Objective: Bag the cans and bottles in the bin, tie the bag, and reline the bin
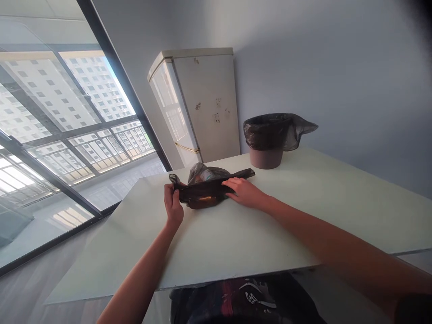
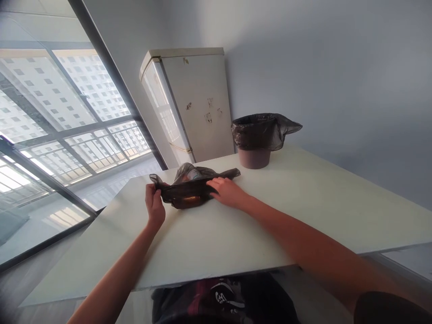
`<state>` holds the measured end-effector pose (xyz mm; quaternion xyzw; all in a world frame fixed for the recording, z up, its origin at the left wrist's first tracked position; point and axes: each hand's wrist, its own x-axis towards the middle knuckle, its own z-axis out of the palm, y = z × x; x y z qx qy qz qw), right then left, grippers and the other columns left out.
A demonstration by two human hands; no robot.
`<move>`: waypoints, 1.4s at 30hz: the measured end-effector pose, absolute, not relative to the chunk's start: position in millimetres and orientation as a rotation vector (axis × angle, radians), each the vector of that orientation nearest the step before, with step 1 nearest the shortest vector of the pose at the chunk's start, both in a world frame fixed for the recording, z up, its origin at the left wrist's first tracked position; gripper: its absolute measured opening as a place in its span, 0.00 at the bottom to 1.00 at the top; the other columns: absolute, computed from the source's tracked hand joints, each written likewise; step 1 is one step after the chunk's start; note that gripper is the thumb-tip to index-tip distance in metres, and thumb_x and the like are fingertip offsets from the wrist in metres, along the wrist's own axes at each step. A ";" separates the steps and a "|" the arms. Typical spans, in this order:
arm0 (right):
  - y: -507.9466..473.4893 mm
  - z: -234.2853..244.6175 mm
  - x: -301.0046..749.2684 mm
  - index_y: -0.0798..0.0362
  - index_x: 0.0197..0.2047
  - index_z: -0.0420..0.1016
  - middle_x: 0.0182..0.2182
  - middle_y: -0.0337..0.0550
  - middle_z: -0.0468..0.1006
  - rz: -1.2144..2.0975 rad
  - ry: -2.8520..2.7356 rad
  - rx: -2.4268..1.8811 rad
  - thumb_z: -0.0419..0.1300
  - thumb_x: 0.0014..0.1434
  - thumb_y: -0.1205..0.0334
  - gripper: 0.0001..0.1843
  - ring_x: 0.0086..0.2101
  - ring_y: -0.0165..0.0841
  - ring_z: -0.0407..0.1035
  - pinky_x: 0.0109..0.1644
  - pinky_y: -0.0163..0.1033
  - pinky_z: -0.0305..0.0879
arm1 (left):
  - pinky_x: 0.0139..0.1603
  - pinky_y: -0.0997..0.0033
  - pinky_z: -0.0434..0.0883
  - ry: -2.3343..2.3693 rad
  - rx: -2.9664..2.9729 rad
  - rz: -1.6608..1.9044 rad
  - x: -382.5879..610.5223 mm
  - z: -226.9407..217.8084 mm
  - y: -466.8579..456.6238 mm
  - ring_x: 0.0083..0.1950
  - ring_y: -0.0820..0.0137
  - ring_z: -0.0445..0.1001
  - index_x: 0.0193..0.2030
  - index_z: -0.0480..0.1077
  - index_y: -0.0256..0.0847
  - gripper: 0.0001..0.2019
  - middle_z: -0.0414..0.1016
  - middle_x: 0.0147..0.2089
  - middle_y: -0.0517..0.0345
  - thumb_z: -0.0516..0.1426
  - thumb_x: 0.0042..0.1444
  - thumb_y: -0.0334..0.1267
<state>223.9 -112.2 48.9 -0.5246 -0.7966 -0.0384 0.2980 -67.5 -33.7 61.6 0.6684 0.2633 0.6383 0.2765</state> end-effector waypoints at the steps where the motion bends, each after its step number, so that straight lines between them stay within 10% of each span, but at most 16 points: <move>1: -111.9 49.2 225.3 0.52 0.58 0.77 0.49 0.51 0.82 -0.103 -2.158 -1.425 0.64 0.66 0.66 0.17 0.50 0.46 0.74 0.53 0.51 0.69 | 0.45 0.66 0.70 0.669 1.730 1.709 -67.0 62.0 -33.0 0.44 0.64 0.74 0.44 0.66 0.44 0.04 0.78 0.44 0.53 0.54 0.67 0.40; 8: -119.1 57.8 221.1 0.52 0.36 0.78 0.41 0.48 0.77 -0.148 -2.171 -1.236 0.55 0.70 0.70 0.13 0.42 0.39 0.68 0.49 0.46 0.66 | 0.31 0.71 0.66 0.603 1.428 1.517 -67.4 70.1 -32.4 0.31 0.68 0.71 0.40 0.63 0.46 0.14 0.69 0.29 0.60 0.65 0.58 0.46; 14: -124.2 64.2 217.5 0.50 0.54 0.76 0.60 0.51 0.74 -0.107 -1.987 -1.179 0.60 0.68 0.65 0.12 0.53 0.43 0.69 0.59 0.51 0.65 | 0.27 0.74 0.61 0.541 1.434 1.368 -66.7 72.2 -34.7 0.26 0.73 0.64 0.42 0.62 0.47 0.22 0.64 0.26 0.65 0.69 0.56 0.55; 29: -124.5 70.5 231.3 0.47 0.42 0.81 0.30 0.38 0.79 0.263 -1.642 -1.193 0.55 0.72 0.49 0.17 0.29 0.33 0.67 0.38 0.39 0.61 | 0.24 0.74 0.61 0.635 1.230 1.546 -70.7 77.1 -23.1 0.25 0.74 0.61 0.41 0.64 0.47 0.24 0.61 0.29 0.65 0.72 0.52 0.54; 34: -129.6 83.3 232.9 0.49 0.40 0.81 0.30 0.38 0.77 0.451 -1.624 -1.158 0.67 0.61 0.47 0.13 0.30 0.33 0.65 0.37 0.38 0.58 | 0.28 0.76 0.57 0.721 1.405 1.719 -72.8 70.9 -20.2 0.27 0.76 0.58 0.41 0.67 0.44 0.19 0.57 0.29 0.65 0.67 0.60 0.54; 42: -119.8 80.9 240.0 0.51 0.33 0.75 0.26 0.38 0.72 0.280 -1.345 -1.197 0.60 0.68 0.47 0.17 0.28 0.32 0.61 0.36 0.39 0.55 | 0.47 0.70 0.66 1.036 1.751 1.890 -76.7 67.7 -18.7 0.46 0.69 0.71 0.50 0.71 0.45 0.10 0.74 0.47 0.56 0.53 0.67 0.30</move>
